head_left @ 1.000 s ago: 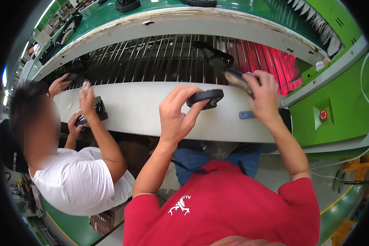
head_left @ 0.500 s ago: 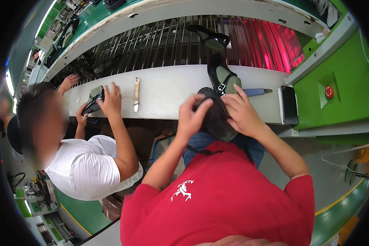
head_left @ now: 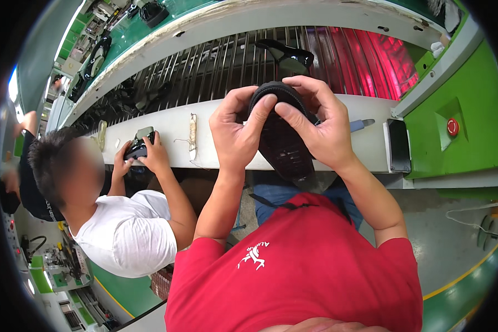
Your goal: The person picks up black shoes from a moving conveyor belt, rotates them to inspect the soles and uppers, and places them back on the belt. The person repeats this process for multiple shoes, handling them one at a time in a factory setting.
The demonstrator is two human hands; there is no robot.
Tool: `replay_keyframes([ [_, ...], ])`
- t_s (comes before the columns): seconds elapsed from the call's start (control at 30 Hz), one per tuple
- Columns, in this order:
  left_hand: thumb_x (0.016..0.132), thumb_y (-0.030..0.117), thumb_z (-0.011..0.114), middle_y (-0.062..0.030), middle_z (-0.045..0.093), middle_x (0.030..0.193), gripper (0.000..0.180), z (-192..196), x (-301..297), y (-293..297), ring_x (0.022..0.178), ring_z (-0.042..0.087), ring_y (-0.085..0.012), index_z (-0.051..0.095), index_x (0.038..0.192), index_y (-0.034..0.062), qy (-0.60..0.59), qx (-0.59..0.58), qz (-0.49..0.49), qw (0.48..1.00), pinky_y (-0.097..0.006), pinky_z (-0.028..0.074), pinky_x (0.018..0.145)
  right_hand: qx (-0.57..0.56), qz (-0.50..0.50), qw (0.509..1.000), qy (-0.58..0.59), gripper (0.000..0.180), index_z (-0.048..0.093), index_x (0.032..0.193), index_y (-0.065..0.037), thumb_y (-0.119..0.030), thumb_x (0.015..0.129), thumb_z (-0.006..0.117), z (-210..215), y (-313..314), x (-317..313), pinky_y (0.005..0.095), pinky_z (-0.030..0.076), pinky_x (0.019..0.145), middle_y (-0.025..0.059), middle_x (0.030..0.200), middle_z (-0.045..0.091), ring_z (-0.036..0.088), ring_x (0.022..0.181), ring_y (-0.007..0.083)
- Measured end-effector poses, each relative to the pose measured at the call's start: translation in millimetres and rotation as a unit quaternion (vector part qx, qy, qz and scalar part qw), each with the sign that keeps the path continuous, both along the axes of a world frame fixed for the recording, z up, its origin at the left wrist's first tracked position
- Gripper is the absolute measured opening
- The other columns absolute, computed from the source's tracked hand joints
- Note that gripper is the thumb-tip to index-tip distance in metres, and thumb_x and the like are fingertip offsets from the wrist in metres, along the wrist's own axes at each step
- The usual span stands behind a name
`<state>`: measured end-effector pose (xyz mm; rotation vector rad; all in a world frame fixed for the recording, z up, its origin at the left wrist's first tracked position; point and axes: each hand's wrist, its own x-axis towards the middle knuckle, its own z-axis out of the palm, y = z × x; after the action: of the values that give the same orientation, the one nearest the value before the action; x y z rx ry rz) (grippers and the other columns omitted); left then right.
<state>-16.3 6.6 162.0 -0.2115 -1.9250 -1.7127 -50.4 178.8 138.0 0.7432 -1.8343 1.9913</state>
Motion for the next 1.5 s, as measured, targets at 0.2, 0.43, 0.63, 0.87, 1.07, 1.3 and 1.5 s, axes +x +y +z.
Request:
replay_keyframes([
  [0.2,0.095,0.008,0.091,-0.0064,0.081,0.099,0.028,-8,3,-3,0.086,0.075,-0.0091,0.076,0.115,-0.004,0.043,-0.003,0.007,0.999,-0.024,0.059,0.074,-0.026,-0.007,0.999,0.025,0.03,0.076,0.125,-0.003,-0.013,0.099,0.086,0,-5,-2,0.0261,0.06,0.081,0.0071,0.105,0.08,0.075,0.092,0.0123],
  [0.43,0.096,0.008,0.088,-0.0075,0.081,0.096,0.024,-7,-10,-14,0.083,0.074,-0.0093,0.08,0.113,-0.0058,-0.042,0.075,-0.092,0.992,-0.025,0.06,0.075,-0.16,0.141,0.962,-0.168,0.023,0.077,0.124,0.001,-0.013,0.106,0.08,0,1,0,0.0234,0.059,0.083,0.0051,0.106,0.08,0.073,0.094,0.0087],
  [0.63,0.099,0.012,0.086,-0.0078,0.082,0.099,0.024,-41,-43,-20,0.087,0.074,-0.01,0.079,0.115,-0.0046,-0.133,0.145,-0.135,0.971,-0.024,0.06,0.081,-0.004,0.116,0.98,-0.162,0.029,0.077,0.128,0.002,-0.022,0.115,0.067,-31,39,-31,0.0261,0.057,0.089,0.0044,0.108,0.079,0.072,0.099,0.0089],
  [0.87,0.101,0.018,0.086,-0.0071,0.081,0.094,0.029,-100,-80,-66,0.081,0.073,-0.0085,0.079,0.113,-0.0071,-0.164,0.162,-0.028,0.973,-0.022,0.058,0.075,0.43,-0.175,0.885,-0.027,0.028,0.082,0.11,-0.001,-0.024,0.111,0.066,-139,127,-39,0.0468,0.049,0.113,0.016,0.124,0.075,0.067,0.127,0.0359],
  [1.07,0.101,0.021,0.086,-0.0078,0.081,0.096,0.032,-124,-89,-70,0.083,0.074,-0.0089,0.078,0.116,-0.0071,-0.15,0.162,-0.024,0.975,-0.021,0.058,0.076,0.397,-0.089,0.914,0.015,0.021,0.075,0.091,0.003,-0.012,0.105,0.072,-152,153,-47,0.0469,0.05,0.114,0.0126,0.118,0.075,0.068,0.126,0.0354],
  [1.3,0.102,0.014,0.084,-0.0076,0.082,0.099,0.029,-84,-67,-41,0.088,0.074,-0.0084,0.077,0.122,-0.0056,-0.089,0.125,-0.021,0.988,-0.022,0.059,0.079,0.254,-0.104,0.96,-0.052,0.038,0.071,0.133,-0.002,-0.018,0.1,0.083,-60,83,-39,0.0405,0.057,0.104,0.0142,0.121,0.077,0.074,0.113,0.0245],
  [1.5,0.101,0.007,0.084,-0.0087,0.082,0.102,0.024,-37,-43,-5,0.091,0.075,-0.0093,0.079,0.122,-0.0036,0.011,0.063,-0.033,0.997,-0.023,0.06,0.079,0.018,-0.022,0.998,-0.058,0.038,0.074,0.129,0.0,-0.017,0.098,0.089,-21,-6,-33,0.0263,0.061,0.086,0.0083,0.11,0.08,0.076,0.099,0.0118],
])
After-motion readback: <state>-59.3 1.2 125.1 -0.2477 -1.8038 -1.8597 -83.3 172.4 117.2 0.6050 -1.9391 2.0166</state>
